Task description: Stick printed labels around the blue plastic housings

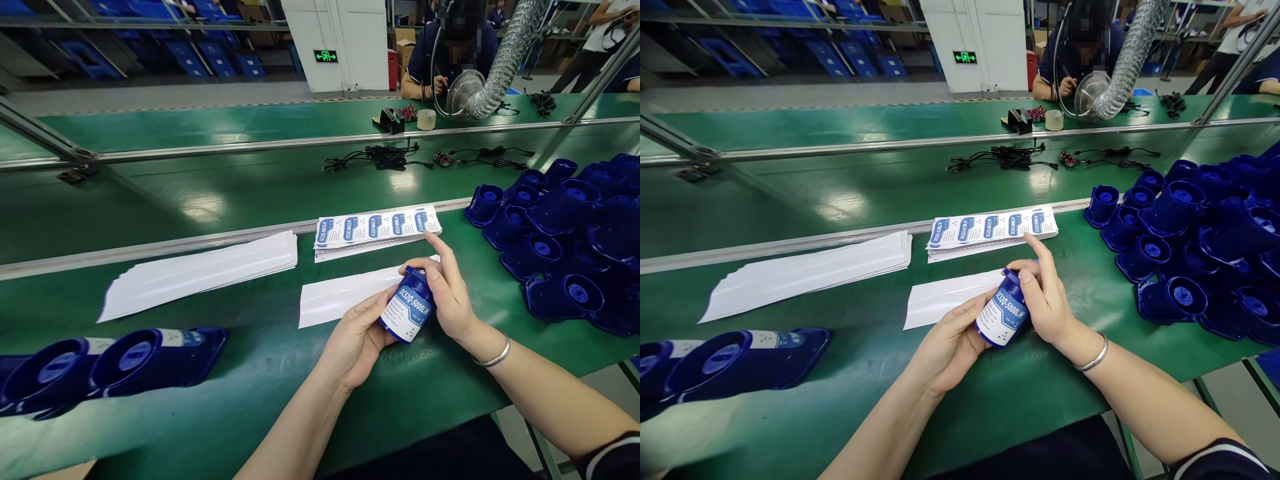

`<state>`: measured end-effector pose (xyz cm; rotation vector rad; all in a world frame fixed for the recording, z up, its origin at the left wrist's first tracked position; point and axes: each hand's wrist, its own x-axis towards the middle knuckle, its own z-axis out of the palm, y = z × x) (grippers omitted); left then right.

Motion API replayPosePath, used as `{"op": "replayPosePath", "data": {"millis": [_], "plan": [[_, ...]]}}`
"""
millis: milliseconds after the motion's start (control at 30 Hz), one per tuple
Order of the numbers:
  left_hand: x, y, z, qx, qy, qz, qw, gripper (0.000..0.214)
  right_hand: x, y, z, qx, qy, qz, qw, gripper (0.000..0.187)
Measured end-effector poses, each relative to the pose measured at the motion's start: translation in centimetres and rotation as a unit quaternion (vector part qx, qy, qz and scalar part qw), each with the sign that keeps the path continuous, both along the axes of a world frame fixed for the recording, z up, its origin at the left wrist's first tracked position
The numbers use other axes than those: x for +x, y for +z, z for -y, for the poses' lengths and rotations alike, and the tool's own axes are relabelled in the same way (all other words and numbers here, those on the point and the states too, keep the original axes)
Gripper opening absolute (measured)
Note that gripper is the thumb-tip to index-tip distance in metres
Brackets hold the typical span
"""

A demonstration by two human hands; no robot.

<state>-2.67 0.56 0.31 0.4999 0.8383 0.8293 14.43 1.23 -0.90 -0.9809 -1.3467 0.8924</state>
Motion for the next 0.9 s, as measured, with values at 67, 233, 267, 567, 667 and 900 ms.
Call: {"op": "replayPosePath", "data": {"millis": [67, 233, 267, 567, 667, 900], "plan": [[0.0, 0.0, -0.1, -0.005, -0.001, -0.005, 1.000, 0.038, 0.0, 0.1, 0.0, 0.006, 0.002, 0.007, 1.000, 0.052], [0.3, 0.6, 0.5, 0.063, -0.003, -0.061, 0.996, 0.043, -0.1, 0.2, 0.0, 0.003, -0.010, 0.008, 1.000, 0.050], [0.4, 0.7, 0.6, 0.086, -0.001, -0.077, 0.993, 0.046, -0.2, 0.2, 0.0, 0.001, -0.014, 0.014, 1.000, 0.049], [0.7, -0.2, 1.3, 0.236, -0.016, -0.207, 0.949, 0.065, -0.5, 0.7, 0.1, -0.020, -0.041, 0.029, 0.999, 0.049], [0.7, -1.0, 1.2, 0.312, -0.029, -0.303, 0.900, 0.069, -0.5, 0.6, -0.1, -0.053, -0.048, 0.011, 0.997, 0.049], [0.4, -1.8, 0.8, 0.410, -0.028, -0.404, 0.817, 0.085, -0.5, -0.1, -0.5, -0.143, -0.045, -0.055, 0.987, 0.055]]}}
